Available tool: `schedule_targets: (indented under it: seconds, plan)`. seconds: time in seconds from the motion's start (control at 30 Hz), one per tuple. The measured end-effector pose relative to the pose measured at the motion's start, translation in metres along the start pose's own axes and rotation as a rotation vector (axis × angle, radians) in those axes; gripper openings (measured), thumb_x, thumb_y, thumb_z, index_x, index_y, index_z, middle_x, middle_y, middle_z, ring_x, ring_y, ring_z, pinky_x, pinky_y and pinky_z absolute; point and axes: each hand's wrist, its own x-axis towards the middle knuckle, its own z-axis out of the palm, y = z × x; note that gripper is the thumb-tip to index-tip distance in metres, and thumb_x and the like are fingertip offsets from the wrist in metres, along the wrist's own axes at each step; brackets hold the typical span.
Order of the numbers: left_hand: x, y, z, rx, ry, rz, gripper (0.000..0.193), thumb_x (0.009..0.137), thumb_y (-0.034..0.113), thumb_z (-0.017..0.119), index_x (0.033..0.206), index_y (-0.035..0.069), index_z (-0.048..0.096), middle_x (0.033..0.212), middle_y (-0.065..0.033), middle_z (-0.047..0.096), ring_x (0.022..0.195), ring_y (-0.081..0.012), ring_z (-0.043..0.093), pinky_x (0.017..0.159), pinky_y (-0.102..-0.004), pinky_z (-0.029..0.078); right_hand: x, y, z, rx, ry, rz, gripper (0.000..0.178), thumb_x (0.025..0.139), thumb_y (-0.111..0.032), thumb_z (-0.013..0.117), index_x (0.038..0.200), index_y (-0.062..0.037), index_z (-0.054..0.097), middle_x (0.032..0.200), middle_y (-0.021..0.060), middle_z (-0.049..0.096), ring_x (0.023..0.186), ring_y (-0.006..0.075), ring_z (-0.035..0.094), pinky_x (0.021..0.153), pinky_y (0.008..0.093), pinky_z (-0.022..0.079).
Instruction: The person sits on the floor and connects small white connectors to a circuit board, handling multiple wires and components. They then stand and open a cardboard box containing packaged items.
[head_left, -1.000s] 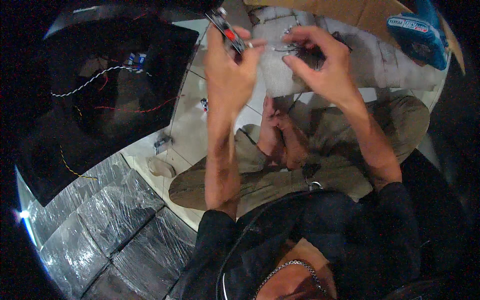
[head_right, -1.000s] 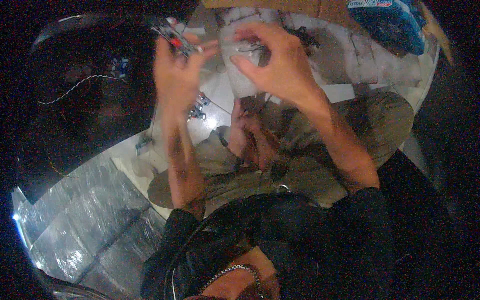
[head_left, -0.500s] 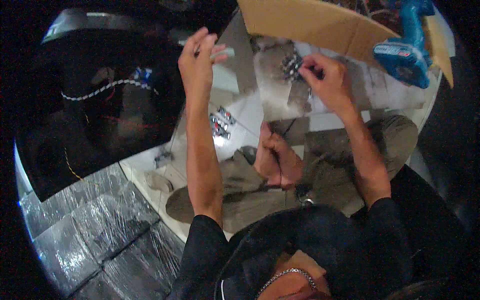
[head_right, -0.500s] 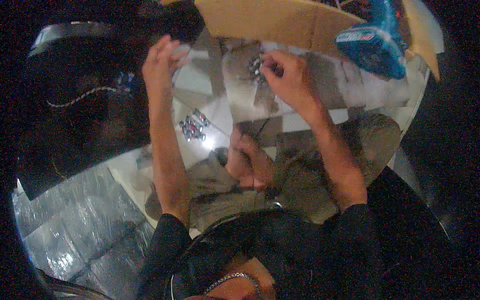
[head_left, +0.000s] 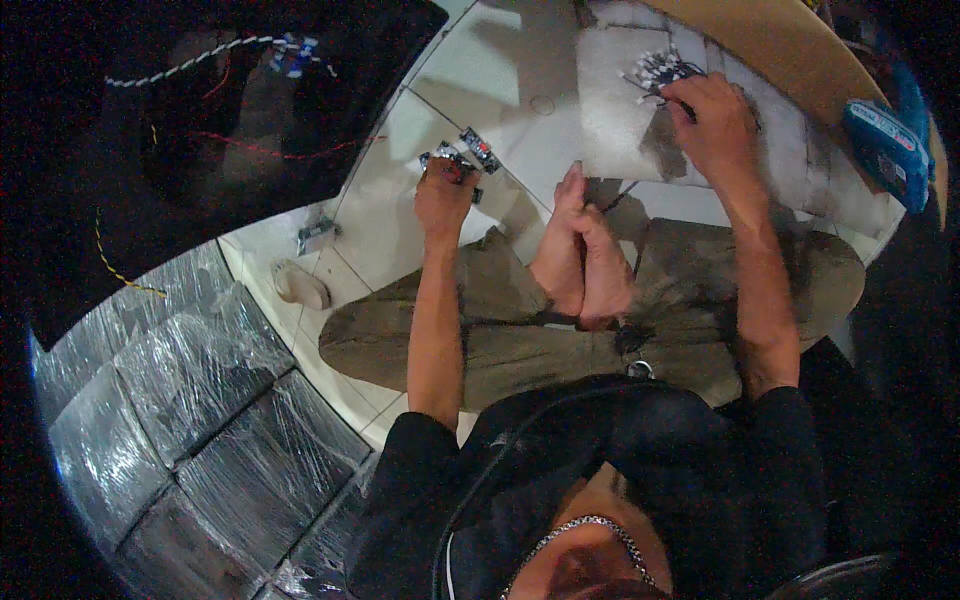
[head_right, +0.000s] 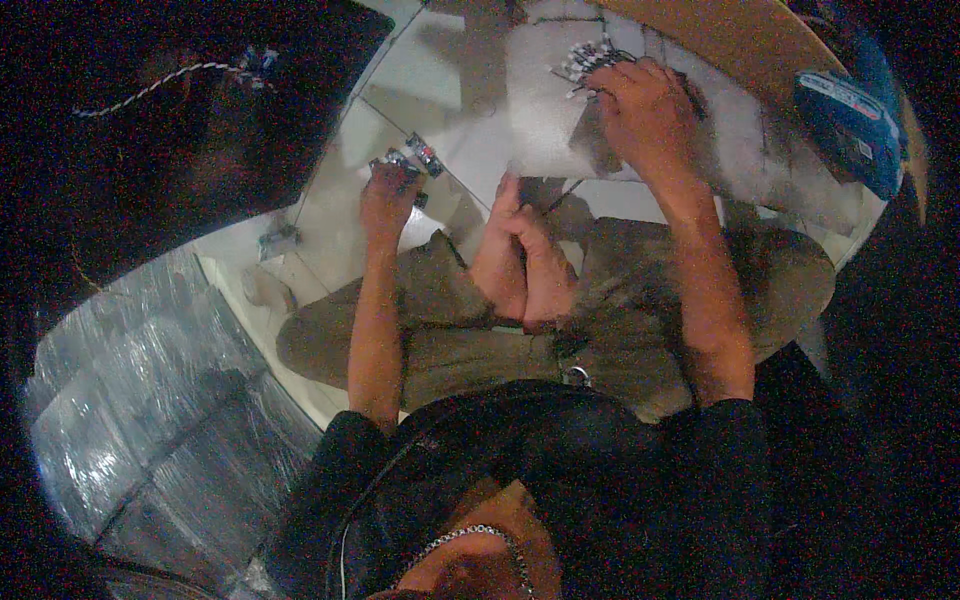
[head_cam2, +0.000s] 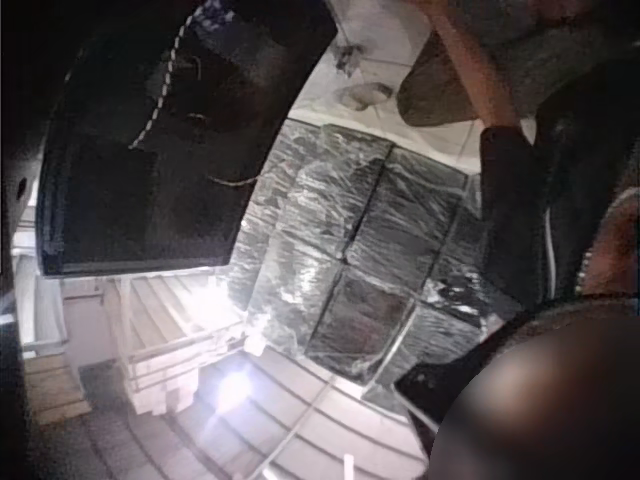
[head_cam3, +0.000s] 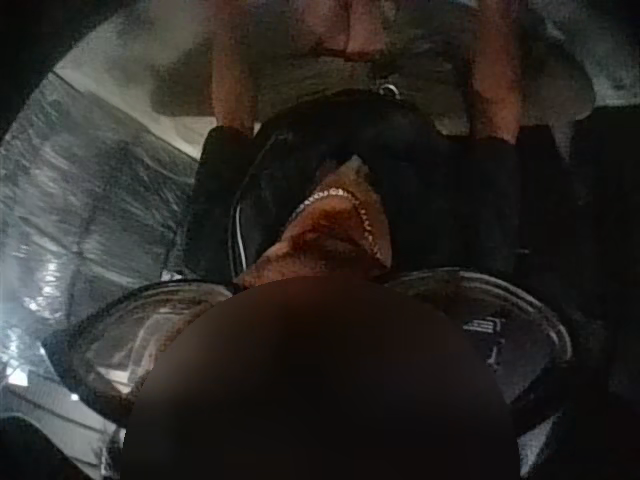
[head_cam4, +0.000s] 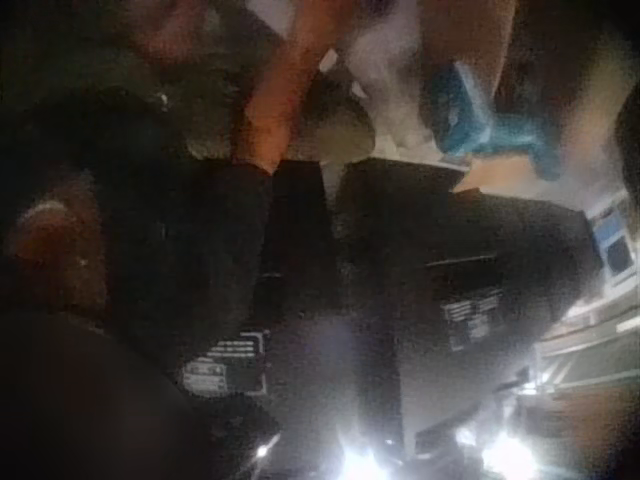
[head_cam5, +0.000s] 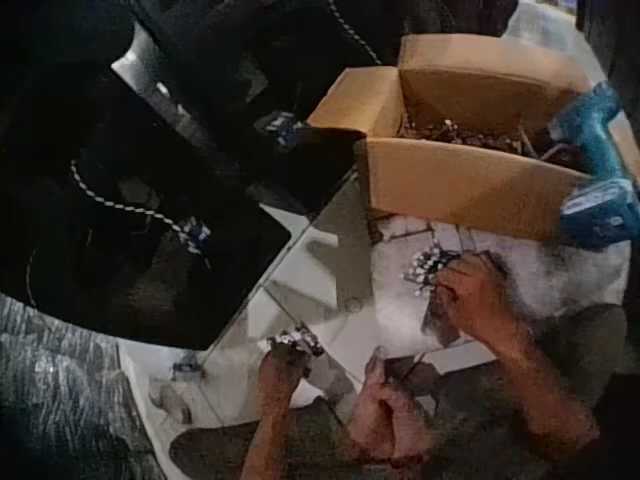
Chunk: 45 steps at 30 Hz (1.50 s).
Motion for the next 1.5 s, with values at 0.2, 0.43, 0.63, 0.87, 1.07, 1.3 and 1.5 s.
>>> schedule_targets:
  seconds: [0.2, 0.43, 0.63, 0.87, 1.07, 1.3, 1.5]
  plan:
    - [0.014, 0.016, -0.014, -0.029, 0.010, 0.068, 0.055, 0.060, 0.032, 0.088, 0.103, 0.007, 0.063, 0.100, -0.0139, 0.067, 0.091, -0.0343, 0.064, 0.081, -0.0433, 0.051, 0.003, -0.003, -0.004, 0.218, 0.141, 0.051, 0.014, 0.082, -0.006, 0.066, 0.095, -0.0065, 0.066, 0.094, 0.0101, 0.067, 0.088, 0.0315, 0.064, 0.079, 0.0402, 0.050]
    - [0.046, 0.035, -0.016, 0.076, -0.028, 0.480, 0.065, 0.054, 0.029, 0.091, 0.107, 0.004, 0.063, 0.102, -0.0118, 0.064, 0.103, -0.0296, 0.056, 0.095, -0.0435, 0.041, 0.007, -0.003, -0.011, 0.440, 0.244, 0.155, 0.015, 0.086, -0.005, 0.066, 0.100, -0.0020, 0.065, 0.094, 0.0112, 0.064, 0.088, 0.0262, 0.066, 0.078, 0.0348, 0.052]
    - [0.056, 0.059, -0.027, -0.384, -0.336, 0.117, 0.051, 0.069, 0.024, 0.087, 0.107, 0.002, 0.060, 0.092, -0.0064, 0.065, 0.086, -0.0167, 0.061, 0.081, -0.0334, 0.047, 0.007, 0.009, 0.000, 0.993, 0.335, 0.320, 0.022, 0.089, -0.004, 0.064, 0.110, -0.0005, 0.060, 0.102, 0.0105, 0.064, 0.093, 0.0222, 0.066, 0.084, 0.0319, 0.051]
    - [0.050, 0.104, -0.042, -1.224, -0.392, -0.260, 0.025, 0.087, 0.004, 0.060, 0.109, -0.004, 0.053, 0.090, -0.0097, 0.062, 0.085, -0.0206, 0.064, 0.083, -0.0360, 0.051, 0.001, 0.020, 0.003, 1.386, 0.333, 0.452, 0.031, 0.091, 0.001, 0.060, 0.121, -0.0013, 0.051, 0.112, 0.0107, 0.064, 0.100, 0.0212, 0.065, 0.094, 0.0327, 0.050]
    - [0.040, 0.168, -0.064, -1.380, -0.464, -0.144, 0.022, 0.086, 0.007, 0.053, 0.106, -0.001, 0.055, 0.084, -0.0086, 0.061, 0.070, -0.0180, 0.059, 0.072, -0.0318, 0.050, 0.000, 0.014, -0.007, 1.485, 0.249, 0.309, 0.031, 0.091, 0.002, 0.059, 0.121, -0.0031, 0.054, 0.111, 0.0083, 0.062, 0.102, 0.0192, 0.063, 0.092, 0.0330, 0.051]
    - [0.010, 0.219, -0.062, -1.148, -0.648, -0.066, 0.033, 0.086, 0.020, 0.055, 0.114, 0.003, 0.059, 0.083, -0.0039, 0.059, 0.070, -0.0133, 0.056, 0.065, -0.0269, 0.046, -0.003, 0.002, -0.019, 0.325, 0.084, -0.201, 0.027, 0.080, 0.004, 0.059, 0.106, -0.0014, 0.065, 0.098, 0.0134, 0.063, 0.097, 0.0291, 0.060, 0.087, 0.0374, 0.050]
    - [0.000, 0.232, -0.068, -1.225, -0.674, -0.126, 0.039, 0.093, 0.026, 0.049, 0.124, 0.002, 0.055, 0.087, -0.0045, 0.061, 0.073, -0.0147, 0.059, 0.070, -0.0287, 0.049, -0.002, 0.018, 0.000, 0.326, -0.071, -0.196, 0.025, 0.079, -0.001, 0.062, 0.103, -0.0044, 0.068, 0.096, 0.0140, 0.063, 0.092, 0.0330, 0.060, 0.082, 0.0407, 0.050]
